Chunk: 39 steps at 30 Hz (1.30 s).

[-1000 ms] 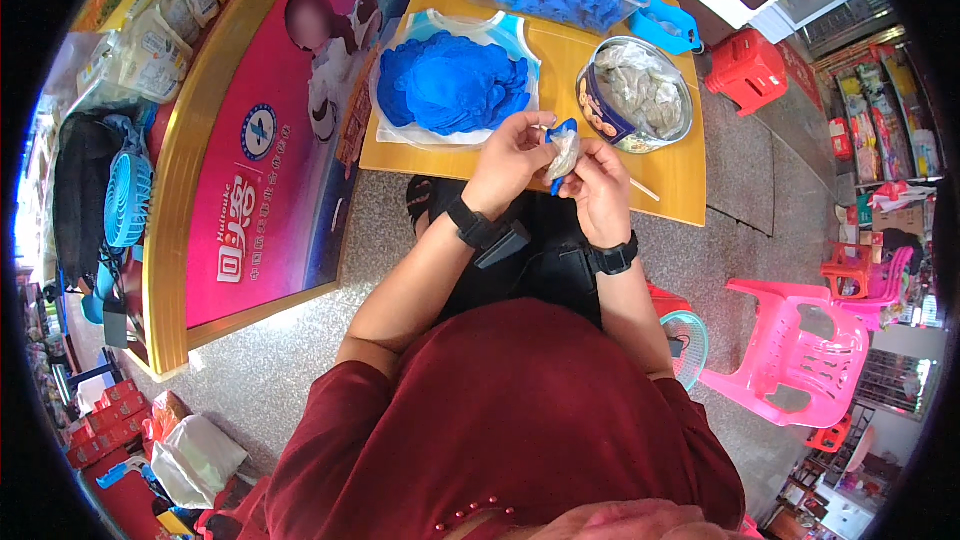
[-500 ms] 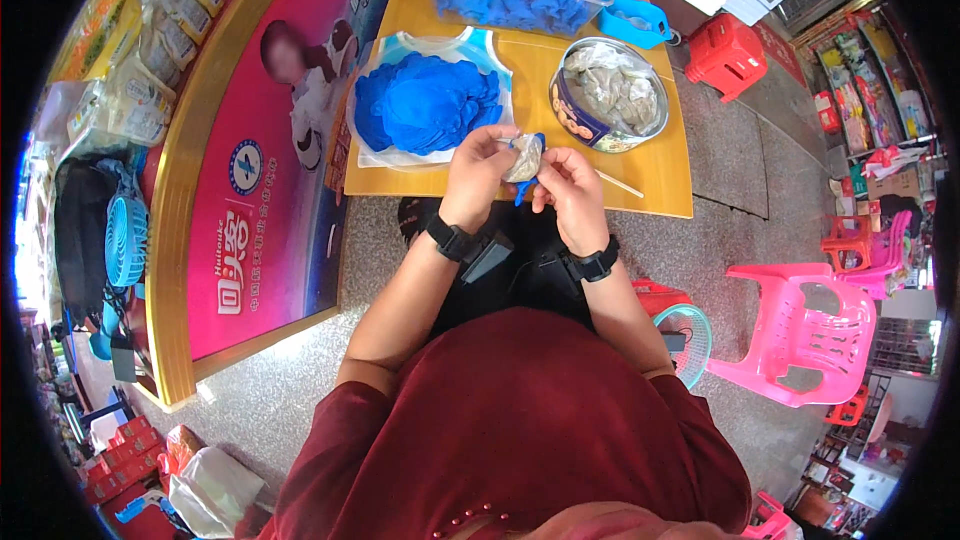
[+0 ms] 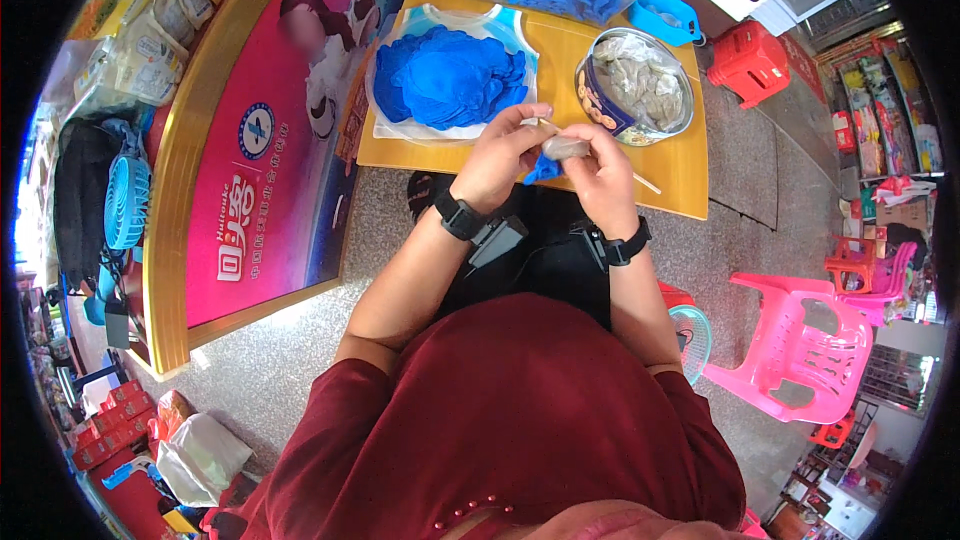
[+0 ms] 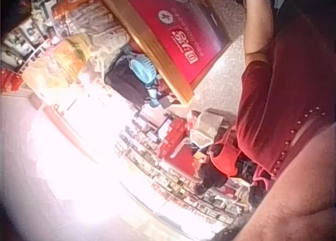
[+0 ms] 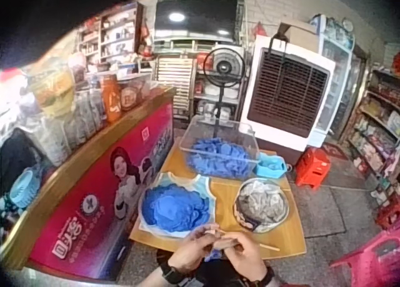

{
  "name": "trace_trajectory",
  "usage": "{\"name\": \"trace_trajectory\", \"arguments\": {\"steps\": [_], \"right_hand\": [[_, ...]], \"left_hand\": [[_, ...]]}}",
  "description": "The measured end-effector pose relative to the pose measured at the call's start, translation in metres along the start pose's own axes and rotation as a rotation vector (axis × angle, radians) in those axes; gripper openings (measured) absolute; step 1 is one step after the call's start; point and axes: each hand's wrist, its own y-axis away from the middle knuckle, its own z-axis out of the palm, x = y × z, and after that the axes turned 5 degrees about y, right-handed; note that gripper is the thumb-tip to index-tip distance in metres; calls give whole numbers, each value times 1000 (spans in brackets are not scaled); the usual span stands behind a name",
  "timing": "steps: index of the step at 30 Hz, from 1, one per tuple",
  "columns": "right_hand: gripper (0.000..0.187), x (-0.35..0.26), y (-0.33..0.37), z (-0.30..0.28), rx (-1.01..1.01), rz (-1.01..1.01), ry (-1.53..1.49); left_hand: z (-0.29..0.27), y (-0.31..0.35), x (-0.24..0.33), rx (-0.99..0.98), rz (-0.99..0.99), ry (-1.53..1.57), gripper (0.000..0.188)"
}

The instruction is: The person assembles blue, flower-shaped candies by hand. They pick up a blue candy, use a wooden stick to press a white filling into the center, and then place the finished candy into a clear plastic container.

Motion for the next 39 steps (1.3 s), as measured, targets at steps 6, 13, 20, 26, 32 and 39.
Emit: {"name": "trace_trajectory", "arguments": {"steps": [6, 13, 20, 26, 32, 39], "right_hand": [[15, -3, -7, -2, 117, 265, -317], [29, -4, -4, -4, 13, 262, -456], [31, -25, 1, -1, -91, 234, -414], [19, -28, 0, -1, -92, 320, -261], [14, -32, -5, 1, -64, 307, -166], [13, -23, -5, 9, 23, 221, -128]], "left_hand": [[19, 12, 6, -84, 328, -553, 52], [20, 10, 2, 196, 402, -567, 20], [27, 13, 3, 252, 511, -421, 20], [20, 9, 0, 117, 659, -593, 15], [20, 9, 3, 147, 670, -647, 13], [19, 8, -3, 180, 599, -583, 15]]}}
